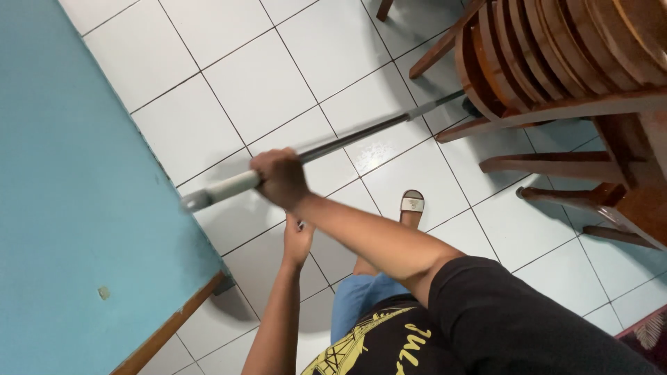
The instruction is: Mop a tiled floor in a dining area using a mop and a bucket.
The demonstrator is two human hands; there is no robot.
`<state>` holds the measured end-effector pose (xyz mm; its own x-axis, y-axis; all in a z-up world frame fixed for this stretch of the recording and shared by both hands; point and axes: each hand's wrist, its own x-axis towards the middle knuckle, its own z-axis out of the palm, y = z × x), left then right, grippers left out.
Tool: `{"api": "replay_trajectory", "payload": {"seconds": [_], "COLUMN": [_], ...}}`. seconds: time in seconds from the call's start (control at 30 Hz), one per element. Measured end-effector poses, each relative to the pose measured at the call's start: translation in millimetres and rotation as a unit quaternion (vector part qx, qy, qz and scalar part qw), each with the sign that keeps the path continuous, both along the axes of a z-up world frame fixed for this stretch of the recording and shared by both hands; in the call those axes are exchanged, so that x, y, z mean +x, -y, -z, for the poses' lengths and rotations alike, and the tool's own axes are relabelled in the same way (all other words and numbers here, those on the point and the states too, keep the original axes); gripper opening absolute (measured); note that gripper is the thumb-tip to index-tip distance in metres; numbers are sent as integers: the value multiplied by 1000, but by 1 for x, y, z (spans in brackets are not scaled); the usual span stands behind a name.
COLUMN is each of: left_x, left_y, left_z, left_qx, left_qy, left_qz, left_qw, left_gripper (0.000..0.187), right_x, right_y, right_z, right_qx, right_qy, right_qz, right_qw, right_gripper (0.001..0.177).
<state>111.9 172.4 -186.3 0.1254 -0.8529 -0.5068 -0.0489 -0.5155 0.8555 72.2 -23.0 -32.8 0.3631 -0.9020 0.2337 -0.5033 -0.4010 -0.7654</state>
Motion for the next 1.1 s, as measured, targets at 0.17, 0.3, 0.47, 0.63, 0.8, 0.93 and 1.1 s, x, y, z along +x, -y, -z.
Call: {"api": "replay_trajectory", "payload": {"seconds": [0.17, 0.3, 0.47, 0.63, 0.8, 0.93, 1.1], "left_x": [-28, -51, -47, -15, -7, -29, -56], "left_y": [79, 134, 127, 84, 41, 60, 134], "left_z": [-112, -150, -88, -63, -25, -47, -102], "left_qx": [-87, -171, -138, -47, 80, 48, -139], "left_qy": [-43, -48, 17, 3, 40, 2, -36], "left_qz": [4, -6, 37, 68, -7, 4, -1], "left_qw": [995, 984, 990, 997, 996, 999, 990], "left_gripper": [74, 92, 80, 62, 70, 68, 89], "right_x": [44, 40, -11, -86, -114, -58, -10], "right_y": [-19, 13, 44, 41, 46, 24, -28], "right_z": [-128, -146, -72, 46, 62, -39, -133], "right_qx": [90, 74, -71, -46, -4, -16, -13], "right_qy": [55, 126, 53, -57, -89, -14, 135], "right_qz": [-104, -96, -45, -1, -5, -42, -119], "right_qw": [989, 985, 995, 997, 996, 999, 984], "right_gripper": [27, 29, 27, 23, 21, 17, 17]}}
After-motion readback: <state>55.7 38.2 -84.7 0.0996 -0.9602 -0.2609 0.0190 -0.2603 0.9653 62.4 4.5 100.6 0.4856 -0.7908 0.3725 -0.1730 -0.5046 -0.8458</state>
